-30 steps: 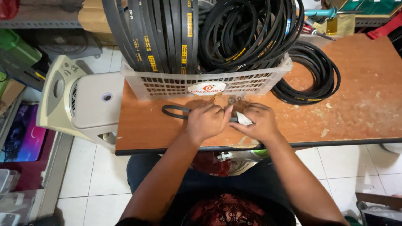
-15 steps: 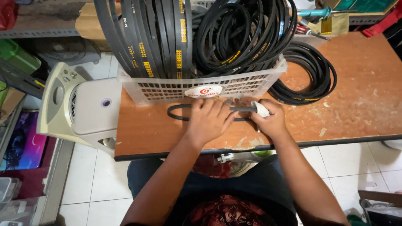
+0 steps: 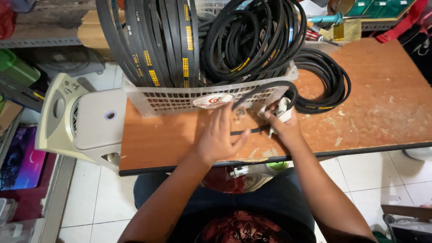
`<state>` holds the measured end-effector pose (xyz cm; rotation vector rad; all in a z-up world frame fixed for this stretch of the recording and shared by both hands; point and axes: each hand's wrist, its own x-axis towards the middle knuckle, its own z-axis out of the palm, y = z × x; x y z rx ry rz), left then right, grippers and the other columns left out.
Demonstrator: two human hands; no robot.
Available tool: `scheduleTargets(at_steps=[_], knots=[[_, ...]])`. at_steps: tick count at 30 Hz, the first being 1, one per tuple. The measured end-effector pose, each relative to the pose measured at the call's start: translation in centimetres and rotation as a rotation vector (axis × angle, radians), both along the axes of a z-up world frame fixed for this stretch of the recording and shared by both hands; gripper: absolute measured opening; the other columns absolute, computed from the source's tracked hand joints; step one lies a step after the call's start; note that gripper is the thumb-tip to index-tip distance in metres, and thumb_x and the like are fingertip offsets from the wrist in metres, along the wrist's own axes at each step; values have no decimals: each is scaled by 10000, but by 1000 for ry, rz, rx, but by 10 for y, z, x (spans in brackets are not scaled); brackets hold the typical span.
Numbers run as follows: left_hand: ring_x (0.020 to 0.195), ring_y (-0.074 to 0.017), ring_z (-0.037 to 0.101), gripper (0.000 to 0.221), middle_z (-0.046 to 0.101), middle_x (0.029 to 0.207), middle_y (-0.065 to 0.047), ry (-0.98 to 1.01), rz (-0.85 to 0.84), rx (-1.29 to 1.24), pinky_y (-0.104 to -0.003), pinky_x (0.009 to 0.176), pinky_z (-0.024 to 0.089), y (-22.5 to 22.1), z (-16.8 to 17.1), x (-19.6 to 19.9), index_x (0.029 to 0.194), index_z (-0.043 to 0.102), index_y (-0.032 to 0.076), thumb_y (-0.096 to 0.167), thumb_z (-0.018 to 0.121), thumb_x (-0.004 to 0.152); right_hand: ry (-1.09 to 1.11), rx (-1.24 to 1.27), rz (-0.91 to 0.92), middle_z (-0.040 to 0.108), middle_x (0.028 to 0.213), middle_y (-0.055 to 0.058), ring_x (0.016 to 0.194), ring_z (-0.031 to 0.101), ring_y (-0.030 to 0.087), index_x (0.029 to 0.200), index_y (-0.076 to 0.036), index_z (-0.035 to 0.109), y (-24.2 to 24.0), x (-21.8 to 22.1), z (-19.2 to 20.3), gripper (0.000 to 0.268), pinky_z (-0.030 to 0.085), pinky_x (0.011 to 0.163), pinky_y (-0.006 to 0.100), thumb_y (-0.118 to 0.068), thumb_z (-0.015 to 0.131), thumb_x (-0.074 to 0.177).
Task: Cleaning rubber drive belts using a cloth at a workbench.
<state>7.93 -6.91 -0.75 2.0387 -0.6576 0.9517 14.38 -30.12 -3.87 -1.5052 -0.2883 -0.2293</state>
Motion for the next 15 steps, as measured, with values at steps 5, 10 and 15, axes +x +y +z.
scheduleTargets(at_steps=[5, 10, 15], knots=[[1168, -458, 627, 1010, 587, 1264, -310, -77, 64, 49, -494, 1052, 500, -7, 6, -14, 1423, 435, -142, 583, 766, 802, -143, -46, 150, 690, 1098, 108, 1035, 657, 187, 1219, -27, 559, 48, -28, 32, 434, 538, 971, 397, -16, 799, 858], [1280, -382, 560, 899, 589, 1325, -192, 23, -148, -198, -448, 1167, 401, 14, 32, -16, 1368, 457, -58, 511, 809, 768, -396, -443, 65, 505, 1232, 415, 1188, 531, 602, 1396, 145, 366, 81, -34, 58, 689, 422, 1016, 709, -74, 716, 844], [1158, -262, 545, 789, 471, 1218, -156, 41, -317, -569, -423, 1098, 438, 24, 34, -10, 1394, 301, -76, 394, 663, 872, -413, -764, -229, 603, 1068, 200, 1019, 641, 439, 1267, 8, 554, 77, -33, 43, 501, 531, 885, 522, -218, 799, 893]])
